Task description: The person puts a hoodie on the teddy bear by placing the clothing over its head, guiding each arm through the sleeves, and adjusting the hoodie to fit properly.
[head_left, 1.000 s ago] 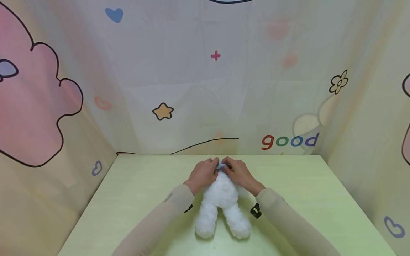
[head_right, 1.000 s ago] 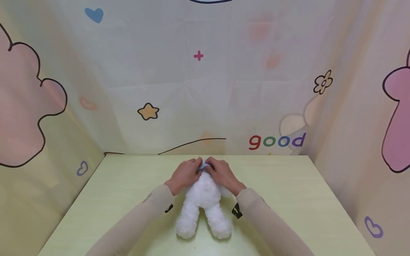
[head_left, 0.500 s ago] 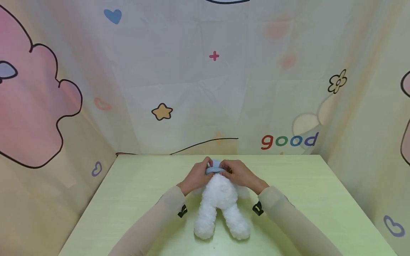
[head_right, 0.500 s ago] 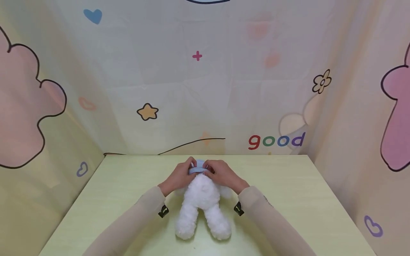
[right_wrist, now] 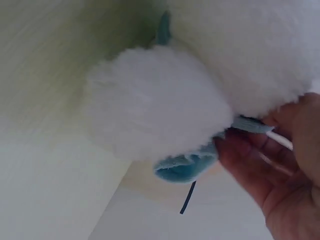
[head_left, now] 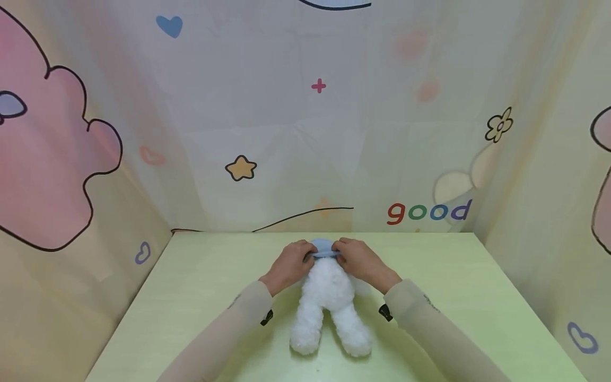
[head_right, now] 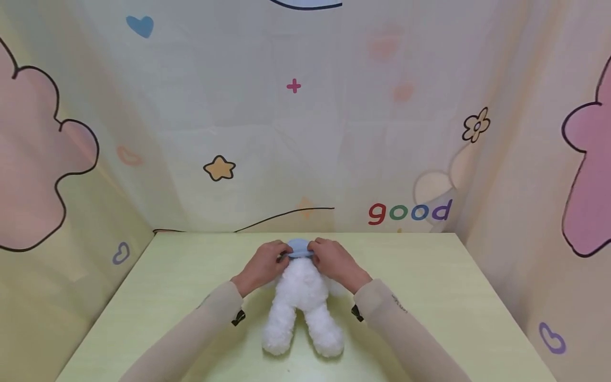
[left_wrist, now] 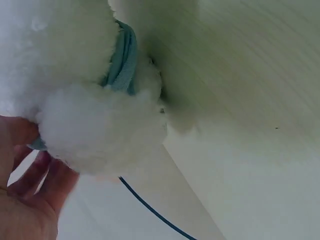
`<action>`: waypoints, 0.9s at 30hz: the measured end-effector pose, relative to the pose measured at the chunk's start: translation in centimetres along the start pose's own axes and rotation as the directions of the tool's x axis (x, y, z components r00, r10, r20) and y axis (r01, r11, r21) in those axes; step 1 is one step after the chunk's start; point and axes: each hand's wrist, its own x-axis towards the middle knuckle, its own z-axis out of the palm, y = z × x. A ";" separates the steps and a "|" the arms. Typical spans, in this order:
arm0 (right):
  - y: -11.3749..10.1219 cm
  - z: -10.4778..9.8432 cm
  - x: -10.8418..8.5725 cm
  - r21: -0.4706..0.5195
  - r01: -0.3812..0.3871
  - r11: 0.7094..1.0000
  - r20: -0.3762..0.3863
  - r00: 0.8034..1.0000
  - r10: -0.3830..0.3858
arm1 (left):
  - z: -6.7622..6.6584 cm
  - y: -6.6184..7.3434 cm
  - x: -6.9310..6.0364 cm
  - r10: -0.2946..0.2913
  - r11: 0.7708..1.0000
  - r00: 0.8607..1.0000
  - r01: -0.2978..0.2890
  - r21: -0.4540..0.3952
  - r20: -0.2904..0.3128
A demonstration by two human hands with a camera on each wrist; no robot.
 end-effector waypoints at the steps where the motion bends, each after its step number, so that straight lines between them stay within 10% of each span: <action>1: 0.1 0.1 -0.1 0.019 -0.015 1.000 0.001 1.000 0.015 | 0.0 0.0 -0.1 -0.005 1.000 1.000 0.005 0.014 -0.006; 5: 0.7 0.4 -0.5 0.196 -0.090 0.976 0.028 0.996 0.086 | -0.2 -0.1 -0.3 -0.054 0.998 0.999 0.054 -0.026 0.002; 10: 1.3 0.6 -0.9 0.494 -0.186 0.850 0.112 0.982 0.150 | -0.5 -0.3 -0.2 -0.131 0.961 0.989 0.145 -0.234 0.073; 17: 2.3 0.9 -1.5 0.698 -0.264 0.665 0.305 0.951 0.057 | -0.5 -1.3 -0.1 -0.191 0.832 0.936 0.315 -0.458 0.296; 22: 3.0 0.5 -2.0 0.701 -0.256 0.666 0.399 0.914 -0.068 | -1.0 -1.8 -0.5 -0.128 0.768 0.896 0.360 -0.529 0.425; 27: 2.8 0.4 -2.7 0.682 -0.207 0.701 0.394 0.912 -0.115 | -1.6 -0.9 -1.7 -0.027 0.867 0.853 0.279 -0.412 0.522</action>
